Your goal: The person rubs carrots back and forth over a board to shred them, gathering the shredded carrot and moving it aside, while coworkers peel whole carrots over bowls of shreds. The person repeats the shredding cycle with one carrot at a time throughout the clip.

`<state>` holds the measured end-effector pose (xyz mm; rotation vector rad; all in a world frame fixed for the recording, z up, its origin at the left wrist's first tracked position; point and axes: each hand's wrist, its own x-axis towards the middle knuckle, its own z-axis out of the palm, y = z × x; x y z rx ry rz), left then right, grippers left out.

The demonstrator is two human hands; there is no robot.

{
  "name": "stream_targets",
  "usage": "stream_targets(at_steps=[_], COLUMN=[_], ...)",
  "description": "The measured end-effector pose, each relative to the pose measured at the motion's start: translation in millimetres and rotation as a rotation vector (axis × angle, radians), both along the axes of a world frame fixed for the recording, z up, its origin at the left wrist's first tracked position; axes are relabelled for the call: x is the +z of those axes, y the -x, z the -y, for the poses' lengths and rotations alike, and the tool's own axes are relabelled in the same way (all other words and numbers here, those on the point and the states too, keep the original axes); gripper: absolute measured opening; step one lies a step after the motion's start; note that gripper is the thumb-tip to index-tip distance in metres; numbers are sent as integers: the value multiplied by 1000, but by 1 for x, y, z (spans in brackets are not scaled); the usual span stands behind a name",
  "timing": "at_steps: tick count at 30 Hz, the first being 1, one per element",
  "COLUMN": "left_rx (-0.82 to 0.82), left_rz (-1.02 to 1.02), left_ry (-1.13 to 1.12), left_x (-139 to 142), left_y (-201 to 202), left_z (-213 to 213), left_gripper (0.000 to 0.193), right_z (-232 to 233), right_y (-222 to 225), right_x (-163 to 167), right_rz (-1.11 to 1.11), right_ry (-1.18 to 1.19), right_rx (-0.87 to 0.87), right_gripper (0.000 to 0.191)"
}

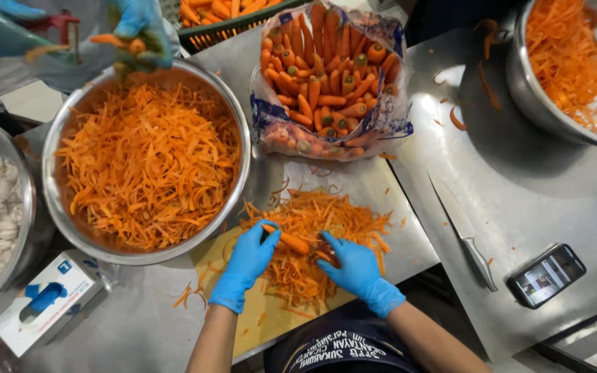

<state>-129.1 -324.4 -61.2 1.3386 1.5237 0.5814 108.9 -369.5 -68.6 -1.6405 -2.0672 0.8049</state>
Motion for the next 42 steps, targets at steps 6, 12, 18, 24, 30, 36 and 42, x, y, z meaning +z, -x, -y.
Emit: stream_targets(at_steps=[6,12,18,24,30,36,42], left_rx=[-148,-171,-74,62,9,-208,-285], left_rz=[-45,-104,-95,-79,-19,-88,-173], left_ry=[-95,-86,-44,18,3,-202,-194], left_x=[0,0,5,4,5,6,1], left_y=[8,9,8,4,9,12,14], left_z=[-5,-8,1,6,8,5,2], left_gripper=[19,21,22,22,18,24,27], right_z=[-3,-1,9,8,1,0,2], right_y=[5,3,8,5,3,4,3], right_x=[2,2,-10,-12,-8,-2,-8], right_rz=[-31,11,124,12,22,196,27], right_ry=[-104,-159,-39,-141,-117,22,-185], right_rx=[81,78,48,79,38,108,135], right_gripper=[69,69,70,68,70,69,69])
